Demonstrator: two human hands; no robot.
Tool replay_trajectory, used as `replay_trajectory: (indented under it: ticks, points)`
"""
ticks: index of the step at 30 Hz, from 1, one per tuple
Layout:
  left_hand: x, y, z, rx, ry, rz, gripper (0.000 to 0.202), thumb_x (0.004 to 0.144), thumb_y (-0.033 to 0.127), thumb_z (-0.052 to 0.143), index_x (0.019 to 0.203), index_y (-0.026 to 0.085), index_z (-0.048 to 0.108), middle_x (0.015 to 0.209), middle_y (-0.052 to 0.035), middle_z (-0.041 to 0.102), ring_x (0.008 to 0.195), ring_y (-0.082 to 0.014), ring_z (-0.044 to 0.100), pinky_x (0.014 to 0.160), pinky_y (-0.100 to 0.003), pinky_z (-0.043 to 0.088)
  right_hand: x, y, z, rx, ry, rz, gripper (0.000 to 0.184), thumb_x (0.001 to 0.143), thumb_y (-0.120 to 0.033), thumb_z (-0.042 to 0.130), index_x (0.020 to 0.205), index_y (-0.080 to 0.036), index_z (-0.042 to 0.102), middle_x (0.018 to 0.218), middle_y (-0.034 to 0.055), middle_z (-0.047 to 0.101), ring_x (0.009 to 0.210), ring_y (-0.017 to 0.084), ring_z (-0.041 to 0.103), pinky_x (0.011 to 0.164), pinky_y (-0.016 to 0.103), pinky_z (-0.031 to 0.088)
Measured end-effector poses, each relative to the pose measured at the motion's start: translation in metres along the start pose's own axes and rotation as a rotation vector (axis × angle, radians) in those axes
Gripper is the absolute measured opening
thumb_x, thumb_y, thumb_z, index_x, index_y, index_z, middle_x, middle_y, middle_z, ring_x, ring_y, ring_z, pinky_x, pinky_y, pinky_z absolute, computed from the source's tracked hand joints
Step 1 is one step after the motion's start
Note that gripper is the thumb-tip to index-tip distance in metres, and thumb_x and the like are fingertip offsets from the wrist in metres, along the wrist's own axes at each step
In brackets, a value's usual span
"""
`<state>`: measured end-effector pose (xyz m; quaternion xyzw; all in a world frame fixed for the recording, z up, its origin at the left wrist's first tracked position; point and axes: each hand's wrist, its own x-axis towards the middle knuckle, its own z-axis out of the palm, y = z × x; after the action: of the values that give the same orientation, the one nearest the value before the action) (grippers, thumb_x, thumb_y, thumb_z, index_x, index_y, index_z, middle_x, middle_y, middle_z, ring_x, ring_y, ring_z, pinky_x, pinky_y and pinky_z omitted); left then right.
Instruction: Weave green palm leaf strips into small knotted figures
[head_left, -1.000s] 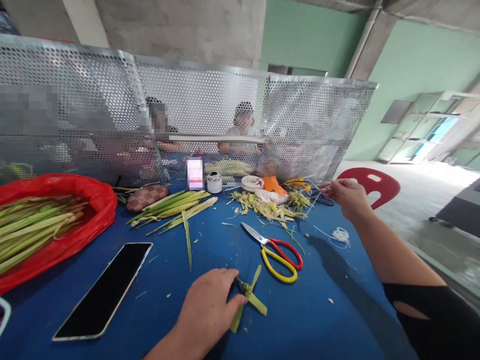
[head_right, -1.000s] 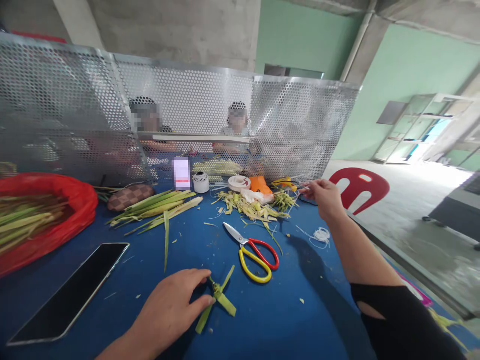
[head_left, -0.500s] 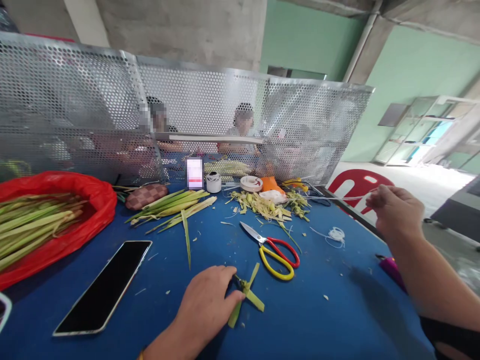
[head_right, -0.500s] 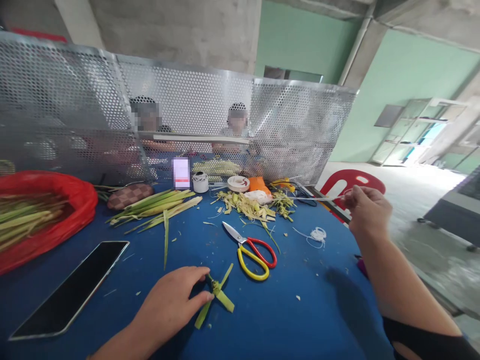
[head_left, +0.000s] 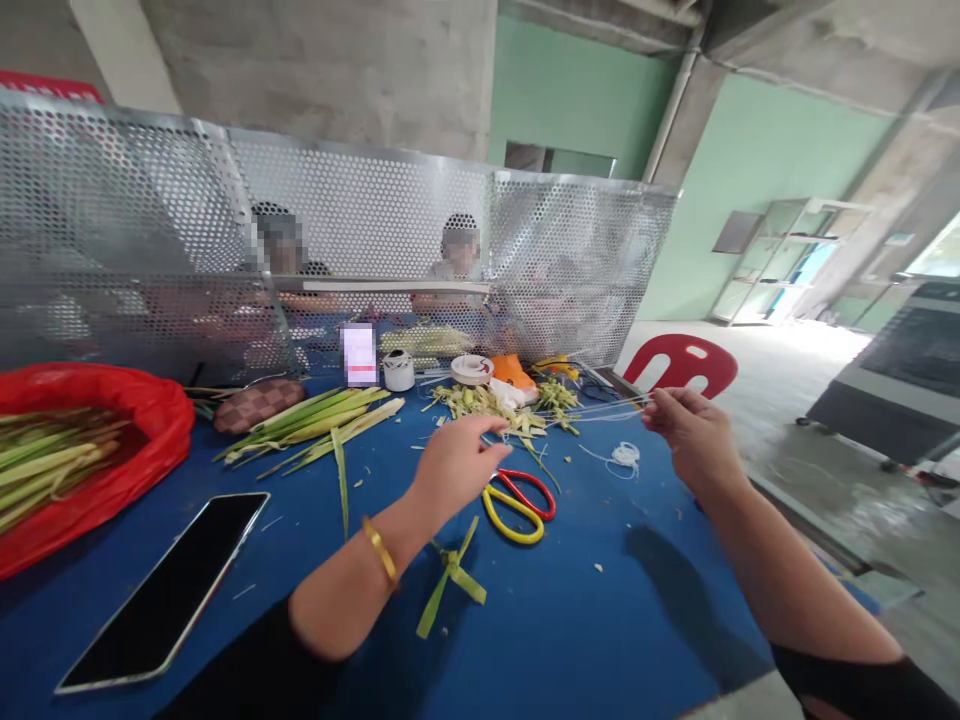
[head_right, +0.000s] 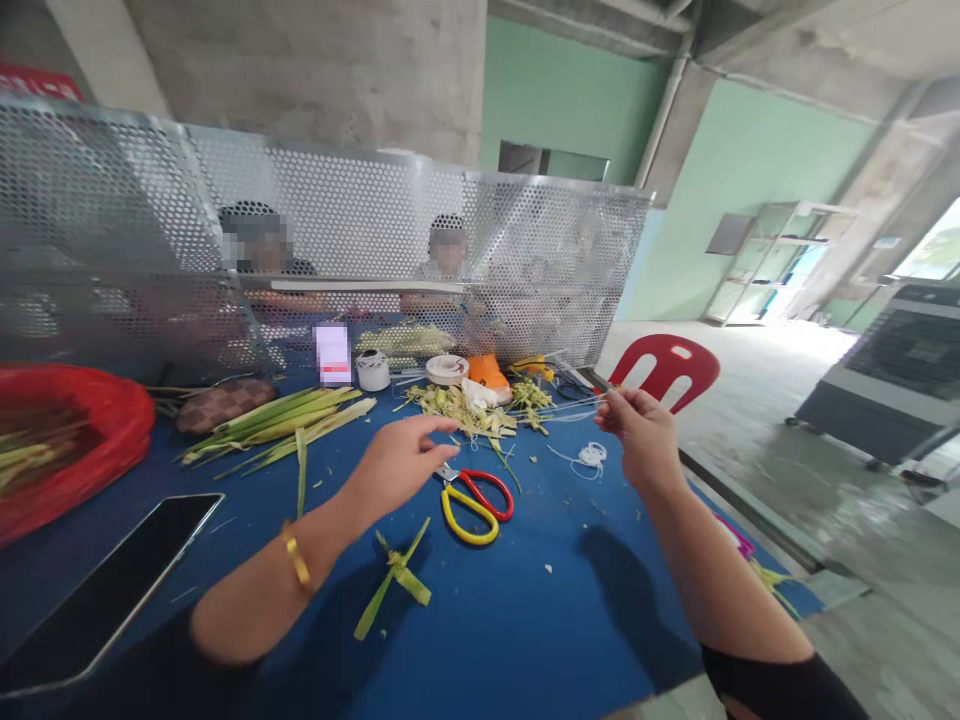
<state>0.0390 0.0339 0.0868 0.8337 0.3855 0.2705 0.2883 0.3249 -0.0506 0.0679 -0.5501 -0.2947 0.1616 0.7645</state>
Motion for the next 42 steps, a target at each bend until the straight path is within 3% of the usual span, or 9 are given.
replay_trajectory:
  ticks: [3,5,7,9,14,20,25,31,42]
  points:
    - [0.043,0.013,0.034,-0.147,-0.104,0.071,0.055,0.075,0.026,0.065,0.129,0.024,0.057,0.128,-0.0075,0.062,0.083,-0.0188,0.068,0.081,-0.030,0.051,-0.004,-0.003,0.009,0.001,-0.080,0.025,0.032,0.060,-0.040,0.081,0.069,-0.017,0.061,0.056,-0.0024,0.062,0.049,0.009,0.057,0.048,0.021,0.046]
    - [0.069,0.012,0.052,-0.215,-0.220,0.075,0.064,0.069,0.023,0.071,0.132,0.024,0.055,0.122,-0.0081,0.065,0.074,-0.0164,0.068,0.075,-0.028,0.052,-0.005,-0.002,0.014,0.004,-0.114,0.048,0.032,0.060,-0.039,0.082,0.069,-0.017,0.060,0.055,-0.0021,0.061,0.048,0.009,0.056,0.047,0.021,0.045]
    - [0.087,0.004,0.064,-0.220,-0.285,0.060,0.054,0.066,0.024,0.074,0.119,0.018,0.064,0.102,-0.0075,0.072,0.060,-0.0148,0.065,0.062,-0.027,0.051,-0.004,0.003,0.015,0.011,-0.129,0.076,0.034,0.058,-0.040,0.083,0.068,-0.016,0.060,0.054,-0.0020,0.062,0.047,0.009,0.056,0.046,0.021,0.045]
    - [0.098,-0.006,0.067,-0.230,-0.339,0.044,0.027,0.068,0.030,0.073,0.088,0.013,0.073,0.070,-0.0044,0.069,0.054,-0.0142,0.061,0.056,-0.024,0.048,-0.002,0.010,0.015,0.023,-0.122,0.107,0.036,0.056,-0.040,0.084,0.068,-0.016,0.061,0.054,-0.0016,0.062,0.046,0.009,0.056,0.046,0.021,0.044]
    - [0.106,-0.036,0.047,-0.276,-0.296,0.010,0.029,0.074,0.040,0.066,0.063,0.013,0.066,0.057,-0.0002,0.060,0.051,-0.0103,0.054,0.053,-0.022,0.045,0.007,0.039,0.015,0.084,-0.078,0.205,0.037,0.050,-0.038,0.086,0.067,-0.015,0.063,0.056,0.0000,0.065,0.046,0.009,0.056,0.044,0.019,0.044]
    - [0.116,-0.065,0.017,-0.215,-0.236,-0.080,0.029,0.069,0.041,0.069,0.059,0.013,0.065,0.054,0.0004,0.059,0.050,-0.0100,0.053,0.051,-0.021,0.044,0.013,0.068,0.015,0.226,-0.075,0.346,0.031,0.058,-0.035,0.084,0.066,-0.017,0.059,0.048,-0.0057,0.054,0.040,0.008,0.048,0.039,0.020,0.044]
    - [0.134,-0.075,0.000,-0.124,-0.159,-0.112,0.021,0.066,0.034,0.072,0.063,0.014,0.068,0.055,0.0003,0.061,0.051,-0.0109,0.055,0.051,-0.021,0.045,0.020,0.072,-0.006,0.302,-0.059,0.422,0.022,0.070,-0.028,0.078,0.068,-0.018,0.059,0.048,-0.0068,0.050,0.038,0.006,0.044,0.037,0.017,0.045]
    - [0.152,-0.085,-0.003,-0.039,-0.016,-0.126,0.019,0.069,0.034,0.068,0.067,0.015,0.068,0.052,0.0019,0.058,0.052,-0.0107,0.054,0.050,-0.019,0.042,0.030,0.068,-0.025,0.299,-0.045,0.422,0.016,0.070,-0.017,0.077,0.073,-0.016,0.062,0.061,-0.0019,0.060,0.044,0.006,0.054,0.044,0.016,0.052]
    - [0.151,-0.105,-0.005,0.108,0.101,-0.216,0.019,0.075,0.031,0.059,0.064,0.015,0.064,0.056,-0.0021,0.062,0.053,-0.0135,0.058,0.052,-0.022,0.041,0.035,0.071,-0.025,0.268,0.106,0.359,0.016,0.069,-0.018,0.078,0.069,-0.016,0.062,0.054,-0.0030,0.058,0.043,0.007,0.054,0.040,0.016,0.050]
